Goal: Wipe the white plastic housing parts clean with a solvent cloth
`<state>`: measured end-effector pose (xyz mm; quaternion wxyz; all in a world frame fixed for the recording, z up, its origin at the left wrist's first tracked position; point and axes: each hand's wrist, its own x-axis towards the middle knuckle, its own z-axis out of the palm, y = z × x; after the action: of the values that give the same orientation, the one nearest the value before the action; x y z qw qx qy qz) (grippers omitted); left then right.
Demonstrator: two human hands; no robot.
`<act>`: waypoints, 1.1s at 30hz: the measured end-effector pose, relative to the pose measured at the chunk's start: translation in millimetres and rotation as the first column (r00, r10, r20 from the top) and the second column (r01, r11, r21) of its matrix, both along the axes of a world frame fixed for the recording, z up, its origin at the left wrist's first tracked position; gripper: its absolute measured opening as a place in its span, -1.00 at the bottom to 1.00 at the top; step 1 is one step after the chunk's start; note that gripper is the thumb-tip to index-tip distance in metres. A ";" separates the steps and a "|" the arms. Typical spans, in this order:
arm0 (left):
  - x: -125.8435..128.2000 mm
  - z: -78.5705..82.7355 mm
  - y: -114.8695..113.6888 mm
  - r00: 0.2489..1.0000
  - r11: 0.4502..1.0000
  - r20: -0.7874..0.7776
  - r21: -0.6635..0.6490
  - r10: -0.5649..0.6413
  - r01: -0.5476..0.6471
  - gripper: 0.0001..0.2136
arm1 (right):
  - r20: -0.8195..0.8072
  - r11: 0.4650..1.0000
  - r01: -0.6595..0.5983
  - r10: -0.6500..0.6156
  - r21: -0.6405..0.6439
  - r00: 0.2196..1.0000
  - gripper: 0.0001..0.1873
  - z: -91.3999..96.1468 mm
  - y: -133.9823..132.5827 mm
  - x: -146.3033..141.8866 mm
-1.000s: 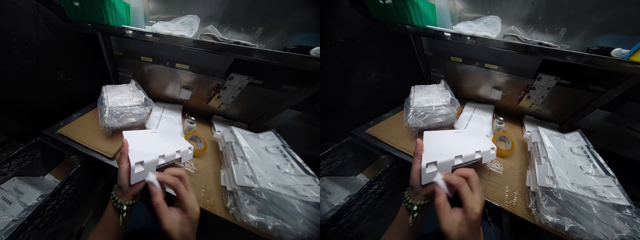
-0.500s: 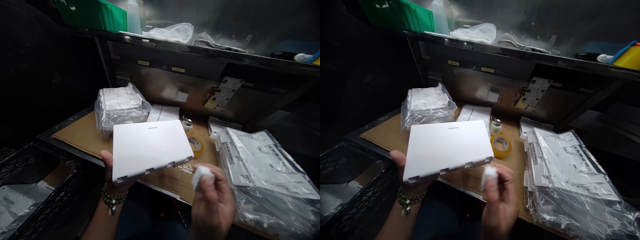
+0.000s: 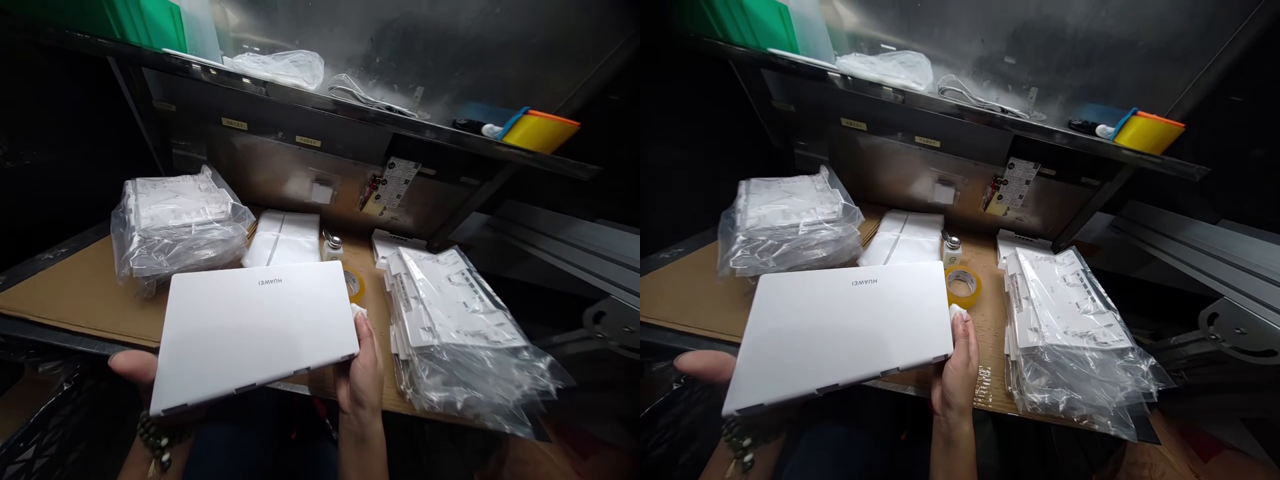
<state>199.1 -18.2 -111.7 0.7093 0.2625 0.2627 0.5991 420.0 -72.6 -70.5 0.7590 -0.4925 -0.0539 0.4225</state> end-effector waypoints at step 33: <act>-15.1 88.3 7.3 0.674 0.783 -0.711 0.530 0.201 0.325 -0.77 | 0.778 0.995 -0.019 -0.064 0.097 0.625 -0.69 24.8 -17.1 35.9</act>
<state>184.0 -10.9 -23.4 0.4365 0.7067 0.3041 0.4665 455.9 -89.7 -45.7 0.6889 -0.5903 -0.3911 0.1550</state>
